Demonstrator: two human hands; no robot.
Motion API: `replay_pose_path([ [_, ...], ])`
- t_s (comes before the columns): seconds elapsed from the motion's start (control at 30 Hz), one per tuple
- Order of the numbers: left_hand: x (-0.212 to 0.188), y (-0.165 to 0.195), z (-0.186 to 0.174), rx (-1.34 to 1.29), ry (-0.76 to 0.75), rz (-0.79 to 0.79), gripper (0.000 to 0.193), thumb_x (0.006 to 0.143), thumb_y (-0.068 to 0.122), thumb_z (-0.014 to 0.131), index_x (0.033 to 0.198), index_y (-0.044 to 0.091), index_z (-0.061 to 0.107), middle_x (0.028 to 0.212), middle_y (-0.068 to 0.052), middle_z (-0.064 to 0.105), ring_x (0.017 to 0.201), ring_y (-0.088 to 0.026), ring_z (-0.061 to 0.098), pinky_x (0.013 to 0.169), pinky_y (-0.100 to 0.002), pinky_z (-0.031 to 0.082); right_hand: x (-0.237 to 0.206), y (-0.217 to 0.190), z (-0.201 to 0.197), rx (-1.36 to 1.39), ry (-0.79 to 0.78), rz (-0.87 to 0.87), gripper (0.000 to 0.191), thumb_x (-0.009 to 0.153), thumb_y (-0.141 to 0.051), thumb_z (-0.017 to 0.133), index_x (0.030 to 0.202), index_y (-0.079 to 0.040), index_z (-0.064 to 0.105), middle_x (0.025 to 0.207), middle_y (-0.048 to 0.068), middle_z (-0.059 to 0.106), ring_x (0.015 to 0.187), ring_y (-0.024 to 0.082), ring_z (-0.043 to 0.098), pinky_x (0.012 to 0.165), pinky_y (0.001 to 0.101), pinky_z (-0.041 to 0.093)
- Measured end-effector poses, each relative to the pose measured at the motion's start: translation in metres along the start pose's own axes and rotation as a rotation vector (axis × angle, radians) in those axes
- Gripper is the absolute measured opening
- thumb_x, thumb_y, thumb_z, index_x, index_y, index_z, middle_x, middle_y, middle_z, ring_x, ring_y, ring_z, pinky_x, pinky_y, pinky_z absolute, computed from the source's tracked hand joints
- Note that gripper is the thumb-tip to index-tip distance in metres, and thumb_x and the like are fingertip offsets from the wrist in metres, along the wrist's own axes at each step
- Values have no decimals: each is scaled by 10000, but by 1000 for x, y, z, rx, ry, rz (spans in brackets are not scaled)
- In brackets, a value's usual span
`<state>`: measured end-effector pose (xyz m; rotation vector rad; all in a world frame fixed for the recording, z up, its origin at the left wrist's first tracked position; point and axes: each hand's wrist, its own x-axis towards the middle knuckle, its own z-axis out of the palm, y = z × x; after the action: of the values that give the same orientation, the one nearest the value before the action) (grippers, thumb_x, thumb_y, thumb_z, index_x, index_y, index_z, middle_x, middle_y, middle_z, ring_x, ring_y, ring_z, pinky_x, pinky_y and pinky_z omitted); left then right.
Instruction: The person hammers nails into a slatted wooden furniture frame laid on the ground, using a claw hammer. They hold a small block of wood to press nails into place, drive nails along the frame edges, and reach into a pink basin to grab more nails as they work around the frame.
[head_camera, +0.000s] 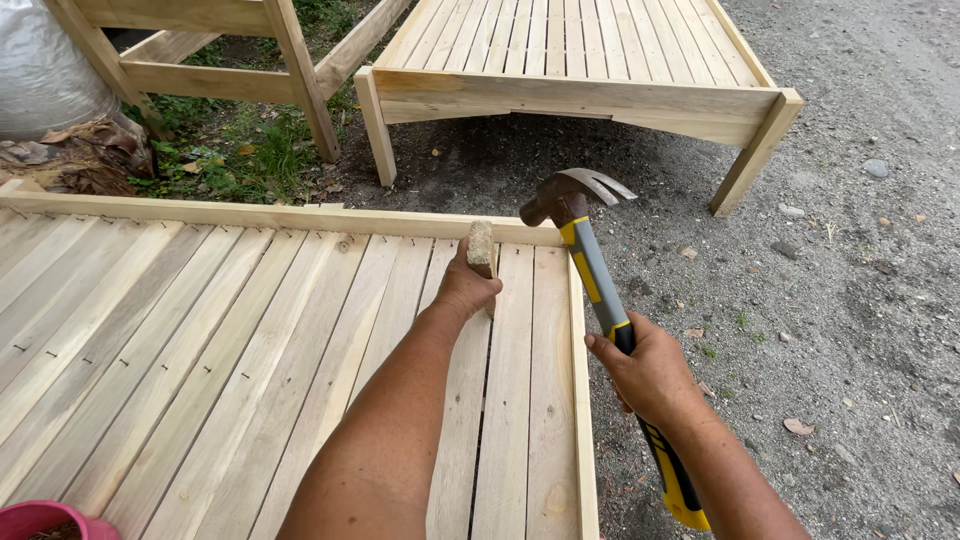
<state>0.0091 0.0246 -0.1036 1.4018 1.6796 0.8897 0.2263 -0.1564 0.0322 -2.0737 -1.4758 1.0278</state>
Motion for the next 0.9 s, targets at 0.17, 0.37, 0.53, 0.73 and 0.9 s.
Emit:
replay_pose_path([
  [0.17,8,-3,0,-11,-1,47,957,717,83,742,1557,205,300,1283,-113,686,1190,-236,671,1071,-327,526,-5,-12,-16,-114,60,-169,325,957,-369,671,1152,-112,636,714,78,643,595,185,611,591,398,546],
  [0.37,9,-3,-6,-16,77,58,857,698,98,751,1478,171,403,1247,-120,692,1153,-240,678,1015,-326,545,11,-35,-9,-310,-57,-264,308,964,-345,679,1121,-80,660,852,122,723,754,237,697,750,426,571],
  [0.53,4,-10,-9,-59,82,-1,739,676,111,734,1383,140,520,1216,-103,731,1134,-227,703,991,-324,558,30,-52,-31,-511,-164,-347,334,968,-357,678,1116,-58,682,900,130,750,805,238,730,804,409,597],
  [0.73,-3,-22,-1,22,129,-75,721,682,166,749,1367,125,528,1221,-112,722,1137,-240,692,1014,-327,541,38,-78,-60,-661,-300,-325,334,973,-384,661,1115,-83,686,917,123,774,822,232,747,825,396,627],
  [0.9,-7,-26,0,38,100,-171,728,695,210,756,1384,135,532,1223,-116,723,1136,-244,696,1023,-336,543,46,-89,-73,-718,-355,-328,363,968,-419,652,1087,-79,705,900,123,778,822,233,758,848,392,620],
])
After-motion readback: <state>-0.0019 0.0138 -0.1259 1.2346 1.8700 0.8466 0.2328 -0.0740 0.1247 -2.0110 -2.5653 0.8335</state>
